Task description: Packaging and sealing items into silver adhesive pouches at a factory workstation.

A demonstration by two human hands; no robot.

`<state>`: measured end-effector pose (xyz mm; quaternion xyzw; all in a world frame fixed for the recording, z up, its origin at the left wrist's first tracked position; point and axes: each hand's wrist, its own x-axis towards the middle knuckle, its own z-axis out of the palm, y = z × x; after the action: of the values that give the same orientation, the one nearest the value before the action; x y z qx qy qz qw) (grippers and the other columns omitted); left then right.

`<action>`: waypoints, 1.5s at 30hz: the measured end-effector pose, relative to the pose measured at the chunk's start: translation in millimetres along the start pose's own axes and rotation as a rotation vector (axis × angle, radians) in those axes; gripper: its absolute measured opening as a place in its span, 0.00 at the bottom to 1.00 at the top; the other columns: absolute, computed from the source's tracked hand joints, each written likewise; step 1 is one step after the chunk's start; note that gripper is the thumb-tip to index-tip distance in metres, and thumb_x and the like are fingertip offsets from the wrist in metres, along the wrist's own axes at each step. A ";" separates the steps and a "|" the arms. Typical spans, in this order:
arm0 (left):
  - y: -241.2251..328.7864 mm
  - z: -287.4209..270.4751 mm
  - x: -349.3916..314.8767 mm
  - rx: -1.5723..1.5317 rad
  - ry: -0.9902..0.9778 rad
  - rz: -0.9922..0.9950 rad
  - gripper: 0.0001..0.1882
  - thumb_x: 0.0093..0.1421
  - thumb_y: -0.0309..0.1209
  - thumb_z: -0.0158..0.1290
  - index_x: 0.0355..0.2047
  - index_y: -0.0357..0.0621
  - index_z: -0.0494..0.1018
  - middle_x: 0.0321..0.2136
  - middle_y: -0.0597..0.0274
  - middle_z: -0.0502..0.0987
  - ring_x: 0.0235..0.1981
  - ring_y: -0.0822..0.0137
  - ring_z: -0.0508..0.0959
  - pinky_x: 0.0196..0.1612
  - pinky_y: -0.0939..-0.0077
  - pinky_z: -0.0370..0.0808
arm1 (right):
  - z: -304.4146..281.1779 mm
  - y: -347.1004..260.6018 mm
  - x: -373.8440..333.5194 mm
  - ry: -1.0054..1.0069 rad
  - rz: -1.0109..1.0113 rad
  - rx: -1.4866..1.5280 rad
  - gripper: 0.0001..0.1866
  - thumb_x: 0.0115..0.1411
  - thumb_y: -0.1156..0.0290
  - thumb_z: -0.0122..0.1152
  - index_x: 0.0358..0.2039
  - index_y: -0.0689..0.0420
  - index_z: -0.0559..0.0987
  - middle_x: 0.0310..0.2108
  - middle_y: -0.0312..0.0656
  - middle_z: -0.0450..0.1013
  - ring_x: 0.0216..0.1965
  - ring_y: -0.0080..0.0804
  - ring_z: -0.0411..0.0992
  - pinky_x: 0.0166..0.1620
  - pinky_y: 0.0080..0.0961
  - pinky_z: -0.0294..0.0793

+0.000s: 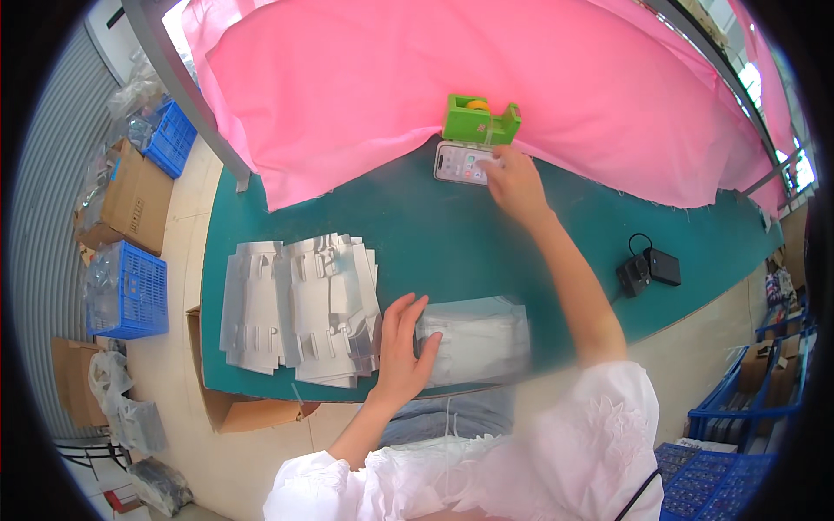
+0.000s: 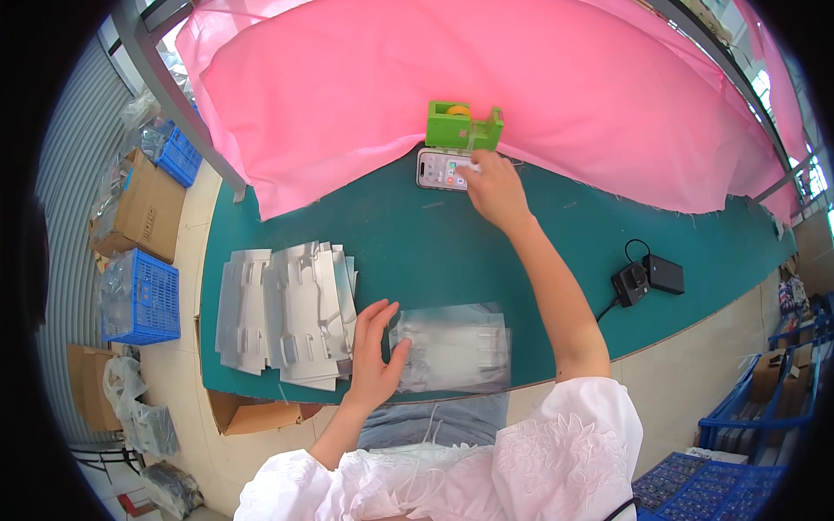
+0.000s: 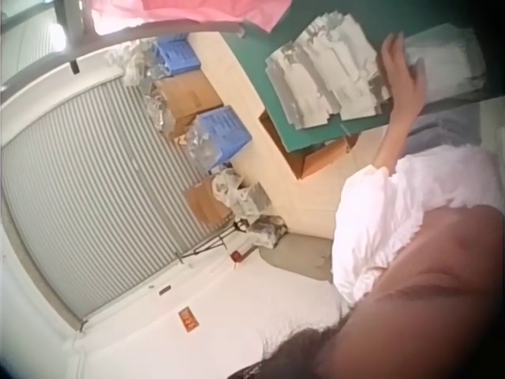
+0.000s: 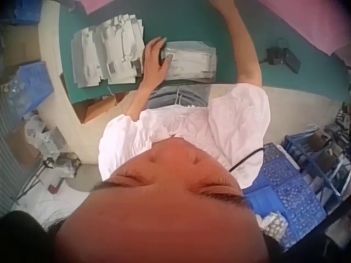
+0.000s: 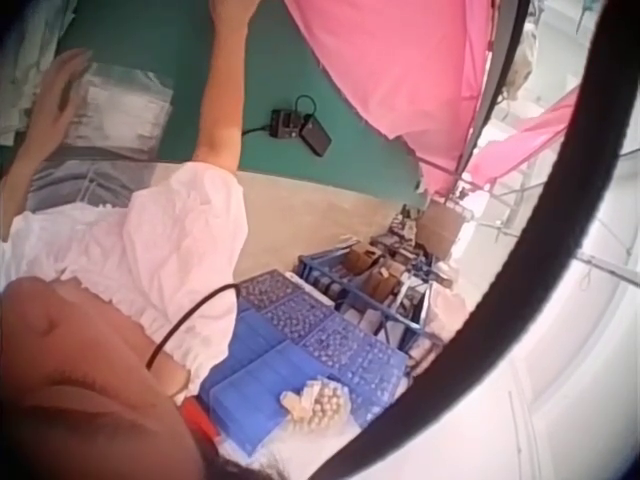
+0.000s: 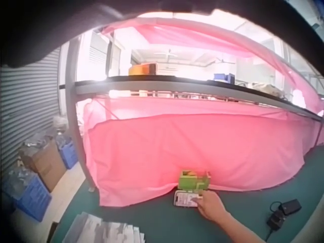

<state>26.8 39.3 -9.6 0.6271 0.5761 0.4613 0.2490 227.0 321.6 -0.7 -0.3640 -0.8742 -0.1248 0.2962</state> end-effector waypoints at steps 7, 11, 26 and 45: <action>0.7 -1.3 -1.4 -0.058 -0.035 -0.024 0.26 0.57 0.26 0.53 0.57 0.40 0.64 0.56 0.47 0.63 0.57 0.49 0.65 0.59 0.62 0.63 | 10.0 -1.1 -9.0 -0.189 -0.231 -0.236 0.22 0.50 0.74 0.57 0.48 0.47 0.78 0.41 0.40 0.67 0.43 0.35 0.68 0.44 0.31 0.68; 1.4 -2.3 0.0 -0.062 -0.053 -0.015 0.27 0.57 0.24 0.53 0.58 0.39 0.63 0.56 0.47 0.63 0.57 0.50 0.66 0.57 0.63 0.66 | 12.4 -0.6 -11.3 -0.192 -0.242 -0.266 0.22 0.50 0.74 0.58 0.48 0.47 0.78 0.41 0.40 0.67 0.42 0.34 0.67 0.43 0.31 0.68; 16.5 -3.0 6.1 -0.389 0.045 0.074 0.28 0.48 0.12 0.51 0.52 0.38 0.69 0.48 0.54 0.65 0.38 0.66 0.73 0.49 0.72 0.67 | -116.0 -112.5 -36.6 -0.558 0.182 0.817 0.16 0.61 0.70 0.57 0.50 0.54 0.76 0.37 0.44 0.75 0.41 0.41 0.73 0.45 0.33 0.72; 51.4 -19.1 -9.2 -0.905 -0.146 -0.149 0.37 0.54 0.17 0.53 0.64 0.39 0.54 0.35 0.63 0.72 0.40 0.70 0.74 0.47 0.73 0.72 | -161.0 -175.5 -77.3 -0.207 0.113 0.907 0.15 0.52 0.83 0.62 0.42 0.58 0.79 0.31 0.39 0.75 0.28 0.30 0.73 0.29 0.22 0.70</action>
<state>36.5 15.4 39.6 0.4431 0.3411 0.6018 0.5702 214.4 84.7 79.5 -0.2555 -0.8443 0.3232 0.3427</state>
